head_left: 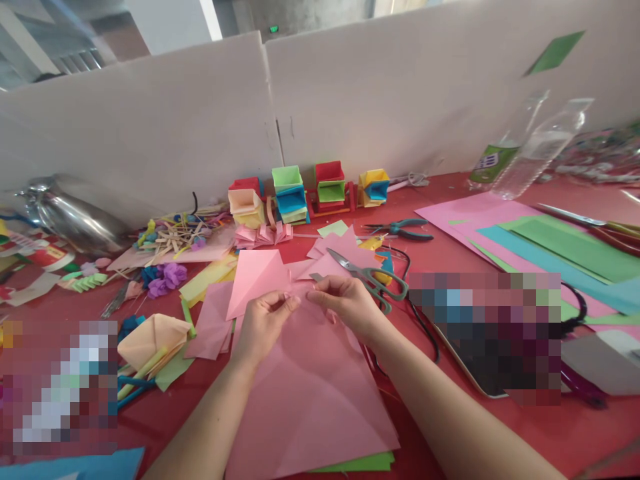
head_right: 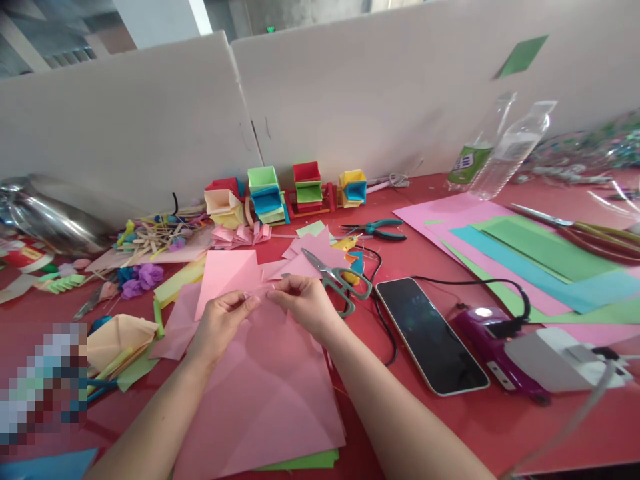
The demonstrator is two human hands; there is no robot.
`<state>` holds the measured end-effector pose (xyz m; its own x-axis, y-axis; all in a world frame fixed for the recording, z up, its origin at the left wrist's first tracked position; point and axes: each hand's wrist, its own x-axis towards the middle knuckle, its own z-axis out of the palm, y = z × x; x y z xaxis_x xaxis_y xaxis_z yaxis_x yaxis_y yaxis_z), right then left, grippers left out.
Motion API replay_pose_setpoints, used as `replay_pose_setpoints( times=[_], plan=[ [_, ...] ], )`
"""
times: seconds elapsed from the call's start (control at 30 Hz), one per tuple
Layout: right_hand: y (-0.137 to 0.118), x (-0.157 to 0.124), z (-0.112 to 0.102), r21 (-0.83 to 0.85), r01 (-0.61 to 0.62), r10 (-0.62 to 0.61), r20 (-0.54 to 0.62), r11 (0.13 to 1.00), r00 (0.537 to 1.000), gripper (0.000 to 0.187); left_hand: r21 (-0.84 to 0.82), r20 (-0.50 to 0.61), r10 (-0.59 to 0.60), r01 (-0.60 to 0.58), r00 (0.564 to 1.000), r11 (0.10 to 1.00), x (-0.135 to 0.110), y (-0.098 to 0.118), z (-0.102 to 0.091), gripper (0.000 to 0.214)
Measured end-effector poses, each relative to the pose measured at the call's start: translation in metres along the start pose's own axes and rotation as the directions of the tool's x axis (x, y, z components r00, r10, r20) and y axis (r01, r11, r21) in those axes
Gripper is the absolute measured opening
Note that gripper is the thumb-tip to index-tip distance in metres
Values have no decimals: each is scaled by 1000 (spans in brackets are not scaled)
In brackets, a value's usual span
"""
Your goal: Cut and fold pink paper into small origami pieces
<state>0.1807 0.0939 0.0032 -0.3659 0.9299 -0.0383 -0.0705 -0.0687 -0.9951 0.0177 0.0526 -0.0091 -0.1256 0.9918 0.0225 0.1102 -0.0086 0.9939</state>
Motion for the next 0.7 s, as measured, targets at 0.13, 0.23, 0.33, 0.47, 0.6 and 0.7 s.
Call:
replay_pose_setpoints(
  times=[0.13, 0.23, 0.33, 0.47, 0.6, 0.7],
  plan=[
    [-3, 0, 0, 164, -70, 82, -64, 984, 995, 29, -190, 191, -62, 99, 980, 977, -2, 8, 1, 32],
    [-7, -2, -1, 222, -107, 128, -85, 969, 988, 29, -206, 234, -92, 142, 968, 968, -2, 9, 3, 41],
    [-12, -4, -1, 215, -102, 117, -59, 971, 991, 31, -160, 197, -113, 146, 974, 976, -1, 6, 4, 34],
    [-14, -5, 0, 133, -93, 97, -24, 987, 995, 34, -98, 184, -116, 136, 976, 986, 0, 3, 4, 34],
    [-7, -3, -1, -77, 30, -29, 13, 997, 999, 21, 29, 90, 23, -26, 996, 999, -1, 5, 3, 31],
    [0, 1, -1, -328, 276, -264, 82, 903, 961, 3, 253, 27, 318, -314, 948, 915, -2, 7, 1, 11]
  ],
)
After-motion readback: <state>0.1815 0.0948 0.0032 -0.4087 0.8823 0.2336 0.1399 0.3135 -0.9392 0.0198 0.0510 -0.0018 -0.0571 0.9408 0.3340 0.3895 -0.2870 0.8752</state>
